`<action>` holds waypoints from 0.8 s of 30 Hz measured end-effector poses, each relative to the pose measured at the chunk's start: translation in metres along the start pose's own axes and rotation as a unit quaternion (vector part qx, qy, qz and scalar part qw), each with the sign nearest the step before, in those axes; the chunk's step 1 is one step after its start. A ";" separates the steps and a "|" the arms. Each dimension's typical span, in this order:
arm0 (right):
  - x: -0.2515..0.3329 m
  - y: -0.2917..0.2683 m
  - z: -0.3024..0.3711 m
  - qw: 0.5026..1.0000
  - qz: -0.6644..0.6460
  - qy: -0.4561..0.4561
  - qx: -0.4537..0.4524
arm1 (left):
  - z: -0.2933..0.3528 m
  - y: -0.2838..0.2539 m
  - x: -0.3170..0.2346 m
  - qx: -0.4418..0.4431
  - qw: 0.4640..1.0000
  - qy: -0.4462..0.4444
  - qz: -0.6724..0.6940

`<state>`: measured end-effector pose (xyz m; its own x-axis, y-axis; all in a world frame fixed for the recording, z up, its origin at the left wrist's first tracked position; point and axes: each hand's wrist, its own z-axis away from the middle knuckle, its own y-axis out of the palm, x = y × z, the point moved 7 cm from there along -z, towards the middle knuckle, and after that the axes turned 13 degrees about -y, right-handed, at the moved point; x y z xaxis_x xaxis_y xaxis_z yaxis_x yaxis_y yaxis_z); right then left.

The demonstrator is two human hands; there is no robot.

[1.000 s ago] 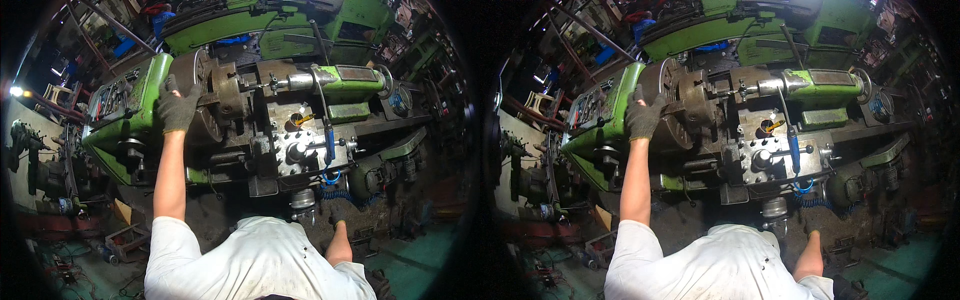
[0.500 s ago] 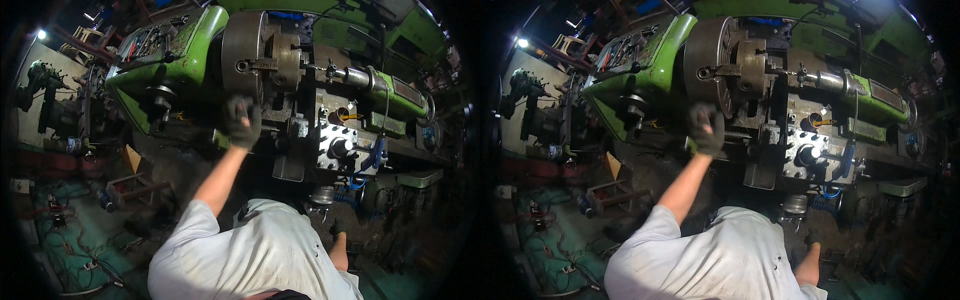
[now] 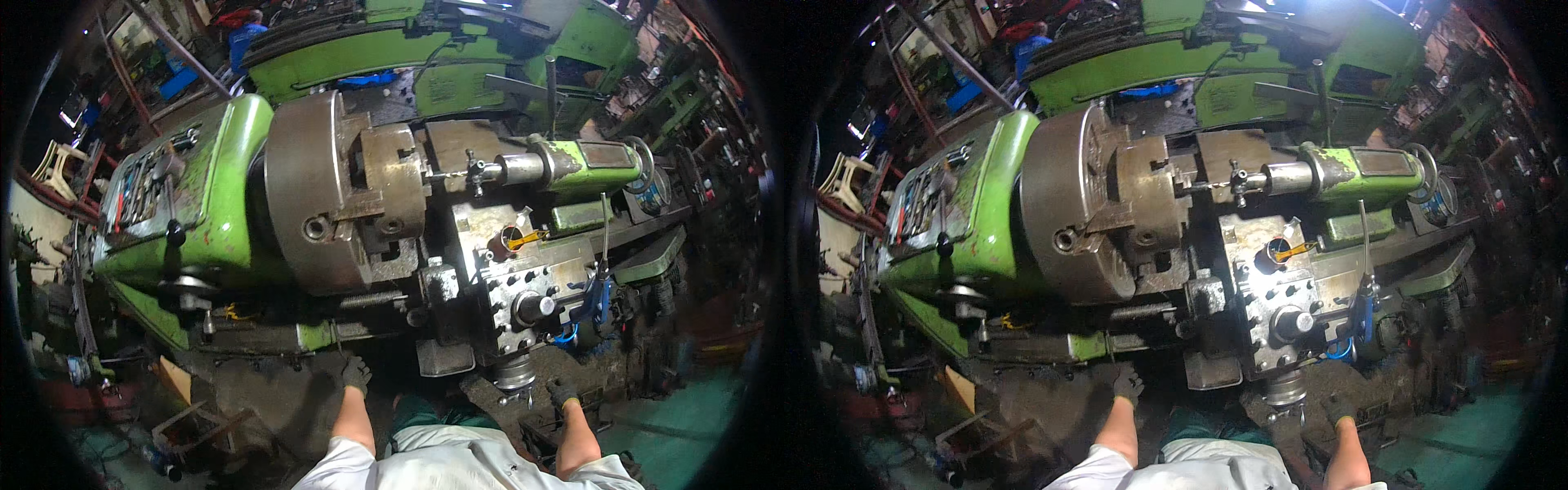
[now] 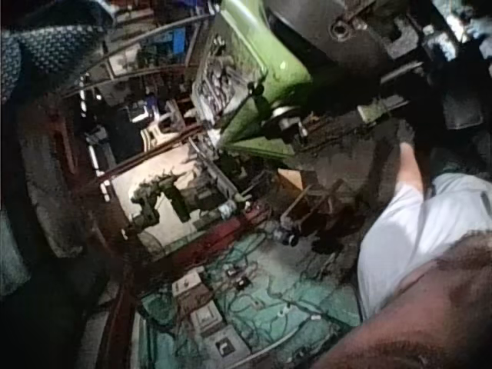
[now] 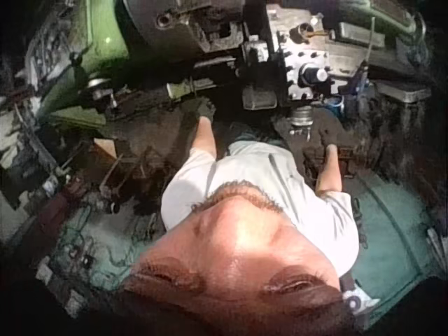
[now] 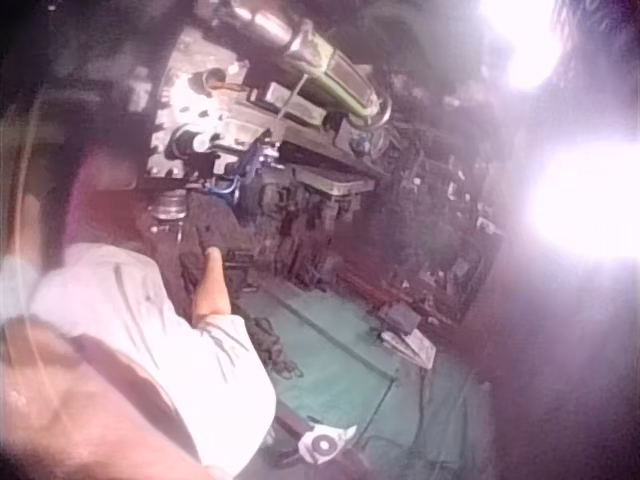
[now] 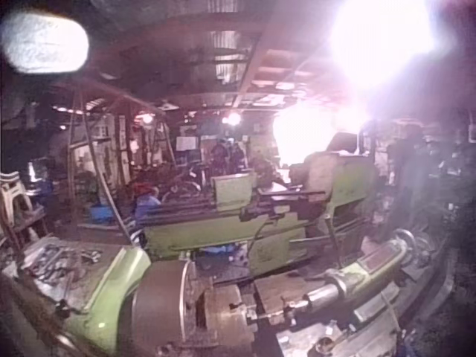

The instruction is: The person operates a green industrial lathe in a workshop. They use a chuck key to tighten the chuck jaws, adjust the tailstock, and manipulate the tool post and handwheels to position the cutting tool against the rotating workpiece.

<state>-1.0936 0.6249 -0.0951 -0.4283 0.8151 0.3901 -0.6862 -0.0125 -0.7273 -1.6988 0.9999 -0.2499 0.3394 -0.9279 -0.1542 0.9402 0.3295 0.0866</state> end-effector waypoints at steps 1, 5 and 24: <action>-0.004 0.004 -0.001 0.999 0.030 0.005 0.019 | 0.004 0.005 -0.003 0.021 1.000 0.021 0.003; 0.053 0.013 0.011 0.995 0.088 -0.044 -0.005 | 0.025 -0.001 -0.007 0.034 0.997 0.009 0.070; 0.021 0.054 0.027 0.999 0.004 0.000 -0.047 | 0.081 0.026 -0.060 0.062 0.991 0.040 0.113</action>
<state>-1.1560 0.6253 -0.1110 -0.4326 0.8154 0.3846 -0.6246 0.0366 -0.7801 -1.6970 1.0503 -0.1582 0.5476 -0.8141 -0.1936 0.8301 0.4994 0.2479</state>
